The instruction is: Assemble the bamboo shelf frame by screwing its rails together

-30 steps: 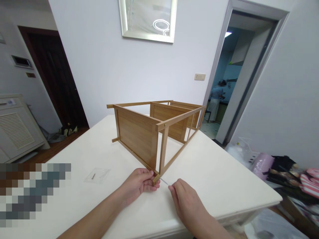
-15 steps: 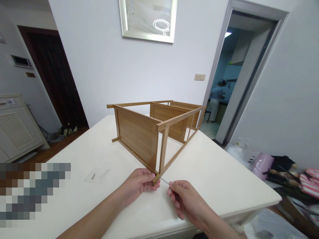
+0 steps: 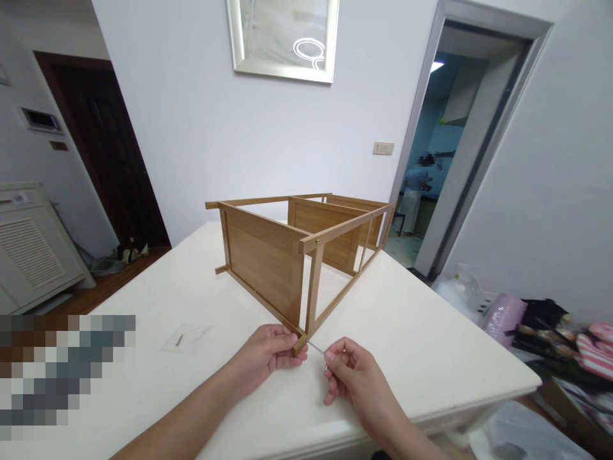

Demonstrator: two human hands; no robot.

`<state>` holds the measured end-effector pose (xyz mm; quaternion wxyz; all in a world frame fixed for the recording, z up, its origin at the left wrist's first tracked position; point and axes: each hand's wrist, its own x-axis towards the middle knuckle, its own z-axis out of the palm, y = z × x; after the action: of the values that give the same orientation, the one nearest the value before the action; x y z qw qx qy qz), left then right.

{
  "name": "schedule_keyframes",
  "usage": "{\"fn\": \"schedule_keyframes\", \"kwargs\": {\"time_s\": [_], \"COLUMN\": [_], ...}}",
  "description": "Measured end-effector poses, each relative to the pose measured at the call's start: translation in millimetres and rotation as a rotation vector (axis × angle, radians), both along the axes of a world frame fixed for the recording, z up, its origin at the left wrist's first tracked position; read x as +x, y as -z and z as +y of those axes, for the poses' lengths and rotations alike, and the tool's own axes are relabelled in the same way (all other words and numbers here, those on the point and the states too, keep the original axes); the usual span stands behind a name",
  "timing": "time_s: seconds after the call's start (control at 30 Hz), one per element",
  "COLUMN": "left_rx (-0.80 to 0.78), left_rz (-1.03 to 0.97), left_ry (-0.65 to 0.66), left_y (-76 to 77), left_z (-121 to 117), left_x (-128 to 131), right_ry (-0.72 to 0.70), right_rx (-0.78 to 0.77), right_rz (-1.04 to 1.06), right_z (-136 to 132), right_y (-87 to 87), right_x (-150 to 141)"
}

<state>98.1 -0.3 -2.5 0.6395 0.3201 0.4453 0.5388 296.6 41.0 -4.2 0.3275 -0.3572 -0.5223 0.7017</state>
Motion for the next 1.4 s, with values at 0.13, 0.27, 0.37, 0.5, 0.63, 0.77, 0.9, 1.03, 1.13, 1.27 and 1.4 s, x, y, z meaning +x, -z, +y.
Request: {"fn": "schedule_keyframes", "kwargs": {"time_s": [0.13,0.27,0.37,0.5,0.63,0.77,0.9,1.03,1.13,1.27,1.4], "left_rx": [-0.009,0.001,0.006,0.007,0.014,0.010,0.007,0.013,0.023,0.032,0.033], "left_rz": [0.000,-0.006,-0.007,-0.004,-0.002,0.001,0.000,-0.002,0.003,0.001,-0.001], "left_ry": [-0.005,-0.002,-0.002,-0.002,0.007,0.019,0.017,0.040,0.052,0.057,0.058], "left_y": [0.9,0.4,-1.4,-2.0,0.3,0.3,-1.6,-2.6,-2.6,-1.8,-1.2], "left_z": [0.2,-0.3,-1.0,-1.1,-0.2,-0.2,-0.9,-1.2,-1.4,-1.6,-1.2], "left_x": [-0.2,0.8,1.8,2.0,0.7,0.4,0.5,-0.2,-0.7,-1.0,-1.0], "right_ry": [0.058,0.093,0.074,0.085,0.078,0.073,0.014,-0.072,-0.109,-0.111,-0.083], "right_rx": [0.171,0.387,0.573,0.975,1.369,1.670,1.898,2.018,2.063,2.108,2.149], "right_rz": [-0.103,-0.218,-0.290,-0.315,-0.358,-0.535,-0.654,-0.744,-0.827,-0.879,-0.920], "right_z": [-1.5,-3.3,-4.2,-4.7,-2.3,1.4,3.1,5.4,6.4,6.4,6.4], "right_y": [5.2,8.7,7.8,9.8,18.6,17.6,2.6,-4.8,-3.6,-2.3,-1.1], "right_x": [-1.2,-0.3,4.9,15.2,22.6,27.2,30.6,30.8,30.0,30.4,31.2]}}
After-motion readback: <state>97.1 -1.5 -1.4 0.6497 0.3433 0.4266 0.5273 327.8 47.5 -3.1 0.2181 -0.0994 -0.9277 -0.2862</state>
